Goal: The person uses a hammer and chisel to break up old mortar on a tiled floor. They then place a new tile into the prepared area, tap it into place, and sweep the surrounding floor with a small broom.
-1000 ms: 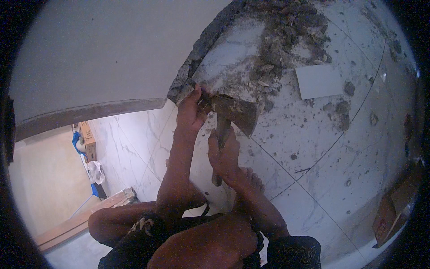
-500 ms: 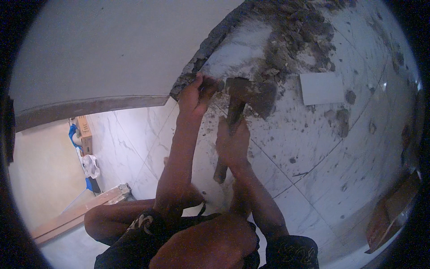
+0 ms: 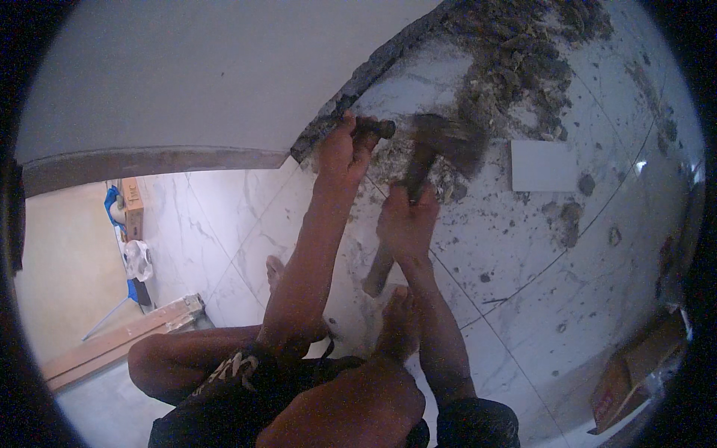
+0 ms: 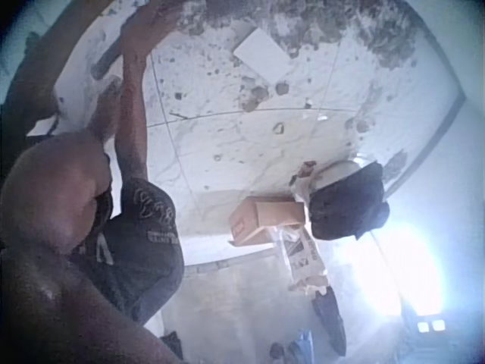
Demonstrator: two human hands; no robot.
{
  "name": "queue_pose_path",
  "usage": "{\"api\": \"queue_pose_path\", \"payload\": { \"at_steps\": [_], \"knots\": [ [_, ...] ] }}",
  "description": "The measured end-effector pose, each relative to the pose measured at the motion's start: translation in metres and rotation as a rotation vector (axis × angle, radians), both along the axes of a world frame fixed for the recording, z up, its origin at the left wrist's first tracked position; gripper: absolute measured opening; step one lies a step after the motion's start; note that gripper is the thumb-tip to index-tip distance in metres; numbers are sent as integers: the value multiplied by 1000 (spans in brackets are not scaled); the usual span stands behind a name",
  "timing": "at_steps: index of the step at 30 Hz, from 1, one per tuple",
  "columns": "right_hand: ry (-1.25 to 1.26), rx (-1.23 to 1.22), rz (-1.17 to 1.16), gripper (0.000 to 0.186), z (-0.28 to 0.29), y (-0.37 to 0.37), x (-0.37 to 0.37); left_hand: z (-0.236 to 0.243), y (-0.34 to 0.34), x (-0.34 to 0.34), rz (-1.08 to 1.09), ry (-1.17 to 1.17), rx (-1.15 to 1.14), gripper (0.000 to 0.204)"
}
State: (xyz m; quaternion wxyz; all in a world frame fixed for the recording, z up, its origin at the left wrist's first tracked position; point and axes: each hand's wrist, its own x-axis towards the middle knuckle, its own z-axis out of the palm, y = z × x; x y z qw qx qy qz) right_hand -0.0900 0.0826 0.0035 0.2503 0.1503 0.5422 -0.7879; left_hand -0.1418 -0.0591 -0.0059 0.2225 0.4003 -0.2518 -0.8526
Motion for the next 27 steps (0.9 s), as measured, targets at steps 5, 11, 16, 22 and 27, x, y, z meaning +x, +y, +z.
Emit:
{"api": "queue_pose_path", "payload": {
  "at_steps": [5, 11, 16, 22, 27],
  "knots": [
    [-154, -287, -322, 19, 17, -7, -2, 4, 1, -4, 15, -75, 14, 18],
    [-42, 68, 246, 13, 5, -6, -11, -33, -26, 12, 33, -93, 86, 15],
    [-58, -78, -125, 19, 13, -1, -11, -12, 8, 25, -102, -117, -97, 17],
    [-109, 10, -56, 14, 6, 14, 0, 3, 17, 17, -166, -106, -79, 16],
    [-220, -26, 7, 12, 13, 4, 15, -12, -5, 19, -142, -67, -12, 15]
  ]
}}
